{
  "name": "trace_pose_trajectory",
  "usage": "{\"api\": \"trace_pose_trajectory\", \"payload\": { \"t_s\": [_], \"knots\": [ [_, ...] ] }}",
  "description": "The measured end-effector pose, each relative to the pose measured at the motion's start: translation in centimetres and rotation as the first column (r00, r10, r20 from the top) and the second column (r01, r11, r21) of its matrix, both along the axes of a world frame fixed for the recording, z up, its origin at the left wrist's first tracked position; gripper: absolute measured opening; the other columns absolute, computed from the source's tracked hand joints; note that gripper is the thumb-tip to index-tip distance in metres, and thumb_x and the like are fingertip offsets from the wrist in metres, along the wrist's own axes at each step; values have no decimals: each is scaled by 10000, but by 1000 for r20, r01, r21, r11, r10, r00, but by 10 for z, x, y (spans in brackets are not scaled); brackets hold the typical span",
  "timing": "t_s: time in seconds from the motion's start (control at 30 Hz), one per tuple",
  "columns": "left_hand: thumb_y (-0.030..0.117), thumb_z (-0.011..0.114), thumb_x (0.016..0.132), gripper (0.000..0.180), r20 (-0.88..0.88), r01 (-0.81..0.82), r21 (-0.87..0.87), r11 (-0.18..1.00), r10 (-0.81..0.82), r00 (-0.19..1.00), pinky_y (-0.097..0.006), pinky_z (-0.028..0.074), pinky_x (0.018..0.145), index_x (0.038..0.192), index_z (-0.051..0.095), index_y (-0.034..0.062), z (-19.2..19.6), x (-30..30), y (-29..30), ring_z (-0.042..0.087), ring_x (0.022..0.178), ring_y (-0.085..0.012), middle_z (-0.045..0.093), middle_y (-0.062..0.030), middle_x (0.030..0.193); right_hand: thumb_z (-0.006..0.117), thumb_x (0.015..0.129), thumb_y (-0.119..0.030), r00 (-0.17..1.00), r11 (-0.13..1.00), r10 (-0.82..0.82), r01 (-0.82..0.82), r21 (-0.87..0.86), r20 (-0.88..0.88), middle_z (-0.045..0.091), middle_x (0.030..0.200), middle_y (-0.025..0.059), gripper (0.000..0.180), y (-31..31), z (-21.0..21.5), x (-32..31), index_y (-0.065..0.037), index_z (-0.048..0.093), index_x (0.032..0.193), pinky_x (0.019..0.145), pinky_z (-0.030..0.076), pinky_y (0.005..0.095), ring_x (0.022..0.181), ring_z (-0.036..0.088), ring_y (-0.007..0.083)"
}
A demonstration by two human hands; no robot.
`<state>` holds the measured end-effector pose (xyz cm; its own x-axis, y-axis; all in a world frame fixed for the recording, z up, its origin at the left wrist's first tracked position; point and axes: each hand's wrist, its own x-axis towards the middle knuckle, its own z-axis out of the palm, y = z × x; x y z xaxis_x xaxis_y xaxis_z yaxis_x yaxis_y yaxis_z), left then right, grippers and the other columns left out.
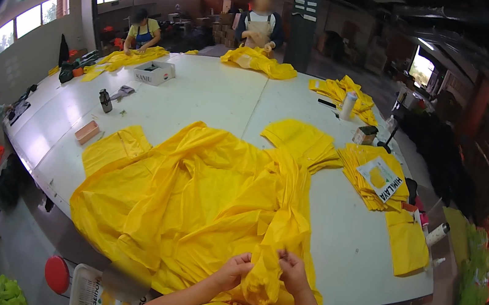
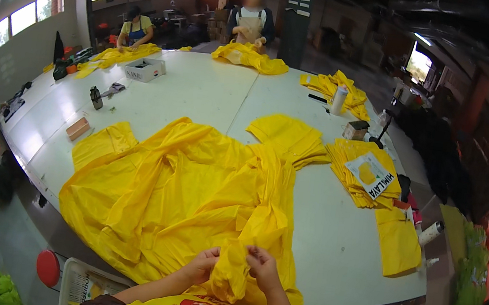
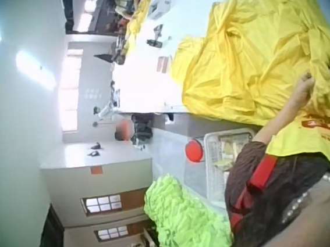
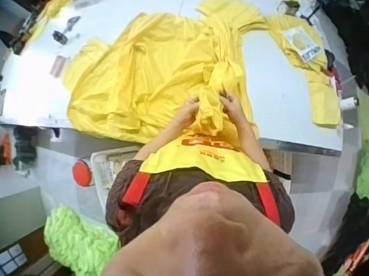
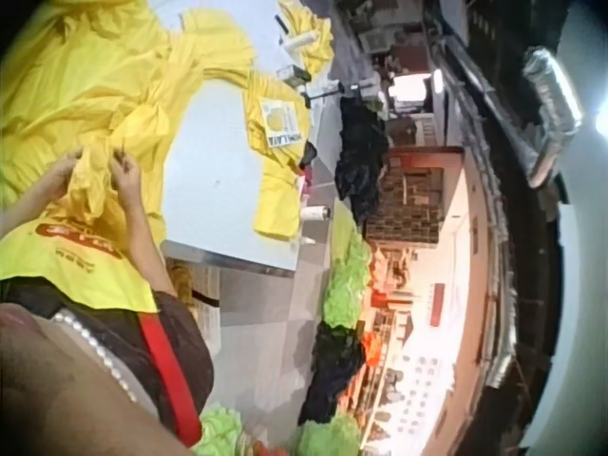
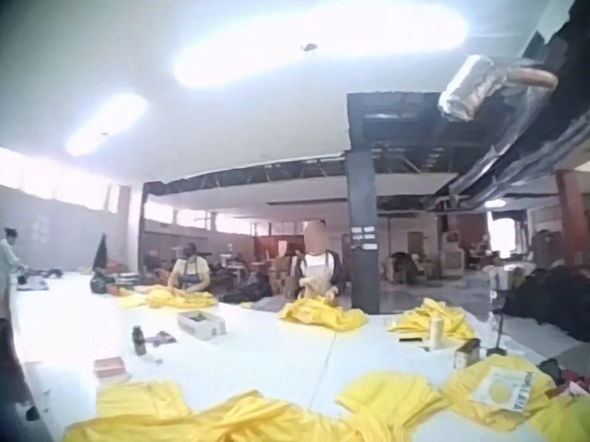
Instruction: The person folds a yellow raincoat on a table, trims loose threads with scissors, and places the folded garment into a plastic packaging bag. The person repeats this process for multiple raincoats.
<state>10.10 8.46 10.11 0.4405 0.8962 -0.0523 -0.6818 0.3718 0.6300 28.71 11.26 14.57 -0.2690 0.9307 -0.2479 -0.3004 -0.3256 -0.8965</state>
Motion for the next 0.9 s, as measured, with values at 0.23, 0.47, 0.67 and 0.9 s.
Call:
{"api": "trace_pose_trajectory", "payload": {
  "t_s": [0.23,0.47,0.67,0.9],
  "knots": [
    [162,541,853,322,-180,155,-29,988,-158,971,-295,471,819,1135,531,6,-18,-30,-4,595,929,-161,614,-72,1046,613,836,-154,928,932,341,-355,78,153,465,606,-46,105,-15,6,14,-65,561,814,449,308,187,500,405,35],
    [122,543,775,282,63,1,-43,999,1,998,-347,500,802,1034,540,11,10,-53,9,620,861,-205,632,-99,938,620,840,-171,889,890,443,-452,66,113,461,668,-47,156,-30,-18,12,-70,510,887,481,327,198,551,399,40],
    [135,609,791,222,-623,110,59,992,-50,781,-271,434,826,968,583,4,-12,-85,31,580,866,-135,626,-37,918,636,833,-145,919,918,300,-351,184,256,460,667,-49,142,-22,1,6,-50,531,848,532,335,186,603,395,25],
    [96,733,737,172,-741,412,56,910,-239,627,-178,382,490,817,598,26,64,-48,24,506,583,-30,591,19,708,647,831,-155,865,882,359,-437,176,351,493,732,-55,183,-21,31,-4,-12,590,930,599,363,194,665,412,27]
  ]
}}
